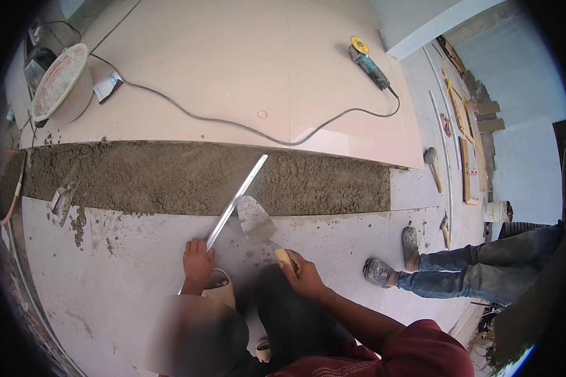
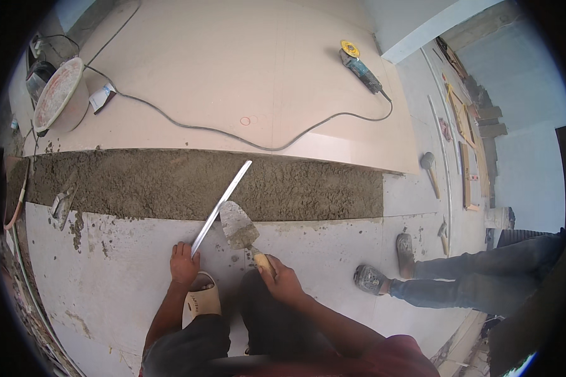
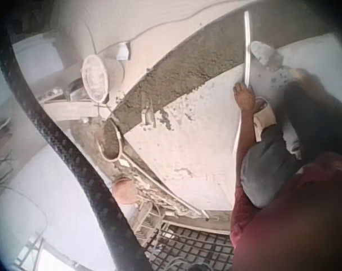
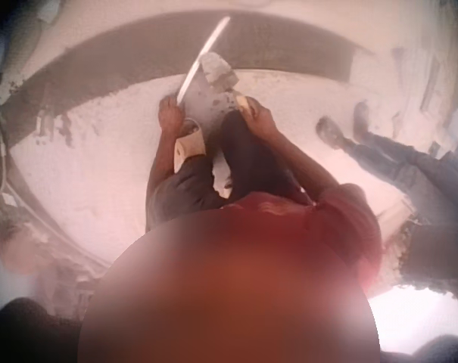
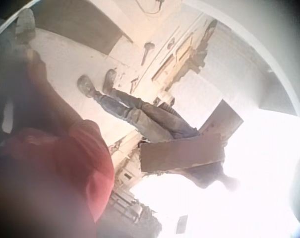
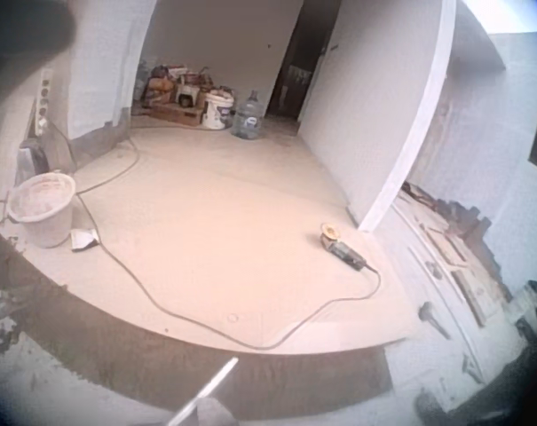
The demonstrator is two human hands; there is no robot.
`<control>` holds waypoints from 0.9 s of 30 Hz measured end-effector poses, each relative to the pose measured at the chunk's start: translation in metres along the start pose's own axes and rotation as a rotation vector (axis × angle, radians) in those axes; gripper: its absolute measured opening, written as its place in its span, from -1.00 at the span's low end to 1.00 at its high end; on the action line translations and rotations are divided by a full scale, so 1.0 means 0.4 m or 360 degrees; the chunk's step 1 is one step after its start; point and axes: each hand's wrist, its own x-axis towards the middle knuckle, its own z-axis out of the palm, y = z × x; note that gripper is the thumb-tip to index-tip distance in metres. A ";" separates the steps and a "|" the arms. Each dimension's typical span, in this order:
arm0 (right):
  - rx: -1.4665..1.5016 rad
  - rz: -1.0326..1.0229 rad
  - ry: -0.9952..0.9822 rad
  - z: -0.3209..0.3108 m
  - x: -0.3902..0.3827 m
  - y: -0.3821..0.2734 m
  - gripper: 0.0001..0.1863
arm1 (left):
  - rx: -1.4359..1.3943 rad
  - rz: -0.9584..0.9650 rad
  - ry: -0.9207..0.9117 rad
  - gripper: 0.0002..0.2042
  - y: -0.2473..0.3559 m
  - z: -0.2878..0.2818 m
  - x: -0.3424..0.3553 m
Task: The person spreads cement mortar on the floor using a trowel, levels it with a straight edge, and places a large ceramic tile into position. They adjust the tile and tap it with a rubber mallet to secure it.
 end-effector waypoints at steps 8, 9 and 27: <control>0.0056 -0.0010 -0.0023 0.042 0.038 -0.012 -0.55 | 0.0110 -0.0561 0.0418 -0.79 -0.218 -0.098 -0.116; 0.0114 -0.0018 -0.0013 0.057 0.034 0.039 -0.57 | 0.0188 -0.0547 0.0454 -0.78 -0.218 -0.123 -0.109; 0.0108 0.0194 -0.0136 0.045 0.040 -0.032 -0.62 | 0.0508 -0.1153 0.0713 -0.73 -0.684 -0.373 -0.159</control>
